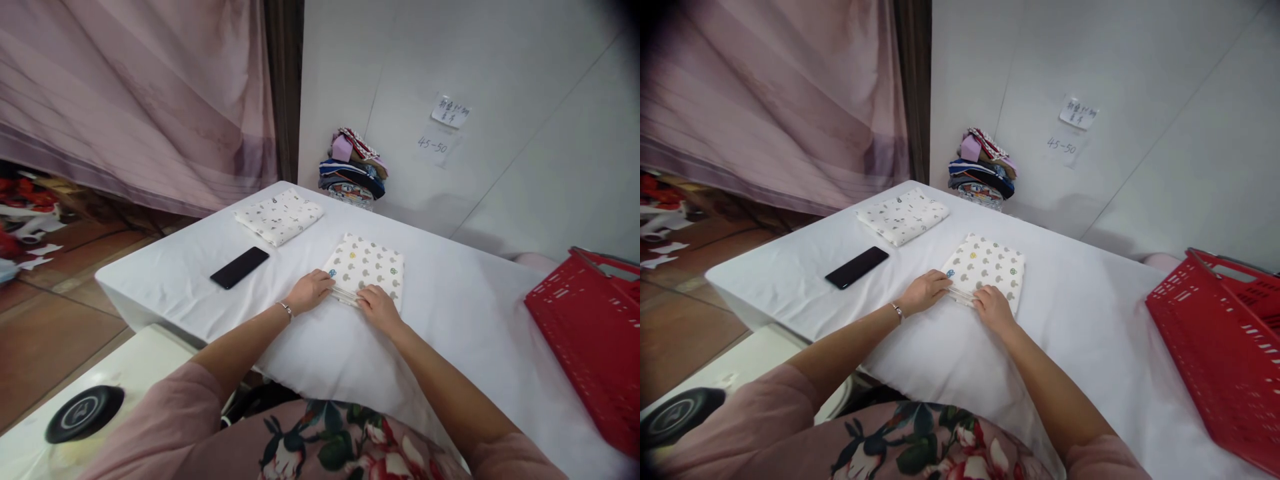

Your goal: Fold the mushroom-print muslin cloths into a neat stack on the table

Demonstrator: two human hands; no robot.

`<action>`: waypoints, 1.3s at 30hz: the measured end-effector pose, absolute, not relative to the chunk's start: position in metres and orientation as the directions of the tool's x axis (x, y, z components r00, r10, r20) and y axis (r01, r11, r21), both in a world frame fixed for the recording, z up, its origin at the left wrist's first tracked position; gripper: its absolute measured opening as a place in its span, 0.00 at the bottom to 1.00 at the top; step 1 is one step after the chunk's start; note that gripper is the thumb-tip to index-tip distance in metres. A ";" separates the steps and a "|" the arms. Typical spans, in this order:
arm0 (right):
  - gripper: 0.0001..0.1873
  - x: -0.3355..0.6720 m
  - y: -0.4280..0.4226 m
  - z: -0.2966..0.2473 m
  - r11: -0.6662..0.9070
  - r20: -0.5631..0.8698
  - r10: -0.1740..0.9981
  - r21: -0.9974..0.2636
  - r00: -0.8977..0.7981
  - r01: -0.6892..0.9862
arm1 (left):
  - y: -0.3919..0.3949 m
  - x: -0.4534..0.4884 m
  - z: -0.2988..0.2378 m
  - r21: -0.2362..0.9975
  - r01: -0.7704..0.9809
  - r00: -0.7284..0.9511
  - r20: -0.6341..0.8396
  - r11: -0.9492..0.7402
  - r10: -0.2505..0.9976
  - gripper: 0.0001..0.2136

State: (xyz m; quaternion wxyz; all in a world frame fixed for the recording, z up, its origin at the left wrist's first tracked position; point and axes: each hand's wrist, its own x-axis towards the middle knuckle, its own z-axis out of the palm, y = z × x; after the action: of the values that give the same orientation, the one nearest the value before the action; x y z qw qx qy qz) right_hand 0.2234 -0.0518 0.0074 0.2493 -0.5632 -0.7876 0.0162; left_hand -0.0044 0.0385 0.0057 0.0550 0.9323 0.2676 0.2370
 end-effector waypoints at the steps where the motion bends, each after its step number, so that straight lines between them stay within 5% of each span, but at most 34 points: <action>1: 0.07 0.224 -0.051 0.007 0.355 0.367 0.902 -0.326 -0.229 0.876 | 0.039 -0.004 0.006 0.225 0.476 0.748 0.405 -0.850 0.526 0.09; 8: 0.08 0.225 -0.051 0.012 0.299 0.298 0.935 -0.380 -0.190 0.876 | 0.046 0.003 0.012 0.228 0.515 0.753 0.340 -0.827 0.563 0.08; 23: 0.08 0.220 -0.049 0.011 0.318 0.302 0.922 -0.235 -0.242 0.919 | 0.042 0.008 0.013 0.136 0.587 0.735 0.324 -0.798 0.595 0.11; 31: 0.10 0.224 -0.048 0.012 0.276 0.280 0.944 -0.377 -0.175 0.884 | 0.039 0.011 0.011 0.145 0.631 0.690 0.343 -0.762 0.637 0.11; 39: 0.10 0.223 -0.051 0.008 0.358 0.336 0.902 -0.236 -0.270 0.903 | 0.039 0.007 0.007 0.135 0.539 0.729 0.421 -0.832 0.540 0.09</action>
State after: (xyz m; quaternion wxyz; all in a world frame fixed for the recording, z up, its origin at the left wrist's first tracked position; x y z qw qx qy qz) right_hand 0.2227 -0.0507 0.0084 0.2100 -0.5666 -0.7968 -0.0013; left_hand 0.0071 0.0392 0.0073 0.0021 0.9297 0.2901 0.2268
